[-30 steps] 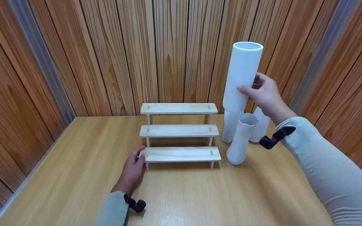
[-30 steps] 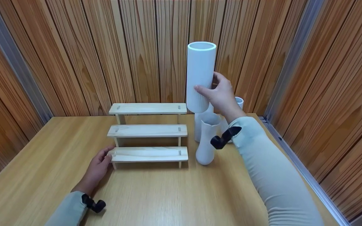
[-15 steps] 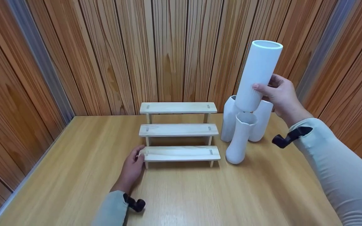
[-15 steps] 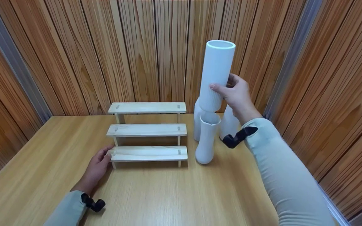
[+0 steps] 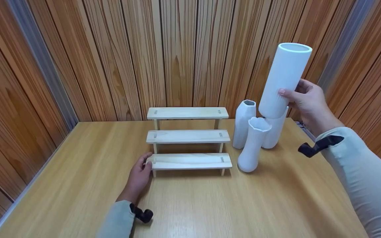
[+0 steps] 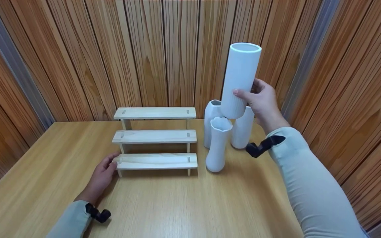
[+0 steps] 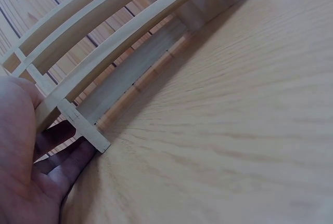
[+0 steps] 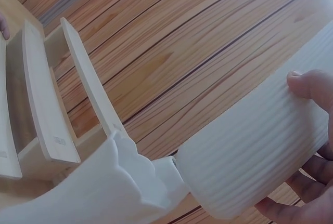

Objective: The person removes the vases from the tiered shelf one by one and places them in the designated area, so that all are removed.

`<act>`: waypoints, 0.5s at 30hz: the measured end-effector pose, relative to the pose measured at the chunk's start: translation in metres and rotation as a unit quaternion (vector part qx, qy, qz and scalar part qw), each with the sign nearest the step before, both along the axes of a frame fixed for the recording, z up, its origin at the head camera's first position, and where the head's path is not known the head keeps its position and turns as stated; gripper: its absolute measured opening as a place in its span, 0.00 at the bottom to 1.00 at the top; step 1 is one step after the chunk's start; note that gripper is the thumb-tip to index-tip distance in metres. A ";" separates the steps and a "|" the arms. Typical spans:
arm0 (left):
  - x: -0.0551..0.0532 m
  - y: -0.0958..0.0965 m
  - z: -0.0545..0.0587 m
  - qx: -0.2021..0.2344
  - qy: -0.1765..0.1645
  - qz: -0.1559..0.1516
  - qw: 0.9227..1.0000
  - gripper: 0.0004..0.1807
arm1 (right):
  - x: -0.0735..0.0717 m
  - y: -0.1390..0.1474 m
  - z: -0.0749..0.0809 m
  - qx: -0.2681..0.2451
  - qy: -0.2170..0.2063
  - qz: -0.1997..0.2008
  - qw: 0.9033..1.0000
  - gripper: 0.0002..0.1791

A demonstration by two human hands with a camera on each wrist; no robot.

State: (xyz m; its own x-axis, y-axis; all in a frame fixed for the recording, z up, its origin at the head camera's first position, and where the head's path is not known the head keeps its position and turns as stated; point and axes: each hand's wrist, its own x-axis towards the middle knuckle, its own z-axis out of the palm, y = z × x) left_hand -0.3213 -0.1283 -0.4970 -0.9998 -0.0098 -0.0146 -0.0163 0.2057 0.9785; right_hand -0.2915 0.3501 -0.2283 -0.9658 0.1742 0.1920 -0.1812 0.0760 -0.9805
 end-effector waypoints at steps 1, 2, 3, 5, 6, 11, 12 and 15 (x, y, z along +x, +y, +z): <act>0.000 0.000 0.001 0.000 -0.001 -0.001 1.000 0.23 | 0.001 0.002 0.000 -0.002 -0.001 -0.002 1.000 0.52; 0.000 0.000 0.001 0.000 -0.002 -0.002 1.000 0.23 | 0.002 0.004 0.000 -0.001 -0.001 -0.004 1.000 0.52; 0.001 0.000 0.002 0.001 -0.002 -0.003 1.000 0.23 | 0.004 0.006 0.000 0.002 -0.002 -0.008 1.000 0.52; 0.001 -0.001 0.002 0.002 -0.003 -0.003 1.000 0.23 | 0.005 0.010 -0.001 0.008 -0.003 -0.011 1.000 0.53; 0.001 -0.001 0.002 0.001 -0.004 -0.003 1.000 0.23 | 0.006 0.012 -0.001 0.010 -0.002 -0.013 1.000 0.53; 0.002 -0.001 0.001 -0.002 -0.007 -0.001 1.000 0.23 | 0.009 0.020 -0.005 0.012 -0.008 -0.018 1.000 0.54; 0.002 0.000 0.001 -0.003 -0.007 0.000 1.000 0.23 | 0.009 0.021 -0.005 0.007 -0.010 -0.018 1.000 0.54; 0.003 0.000 0.001 -0.001 0.000 0.000 1.000 0.23 | 0.010 0.025 -0.008 0.009 -0.015 -0.018 1.000 0.55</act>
State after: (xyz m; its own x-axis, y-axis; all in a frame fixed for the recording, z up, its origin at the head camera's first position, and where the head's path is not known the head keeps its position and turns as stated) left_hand -0.3185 -0.1280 -0.4962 -0.9998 -0.0105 -0.0152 -0.0171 0.2078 0.9780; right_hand -0.2811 0.3752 -0.2359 -0.9642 0.2063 0.1664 -0.1484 0.0999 -0.9839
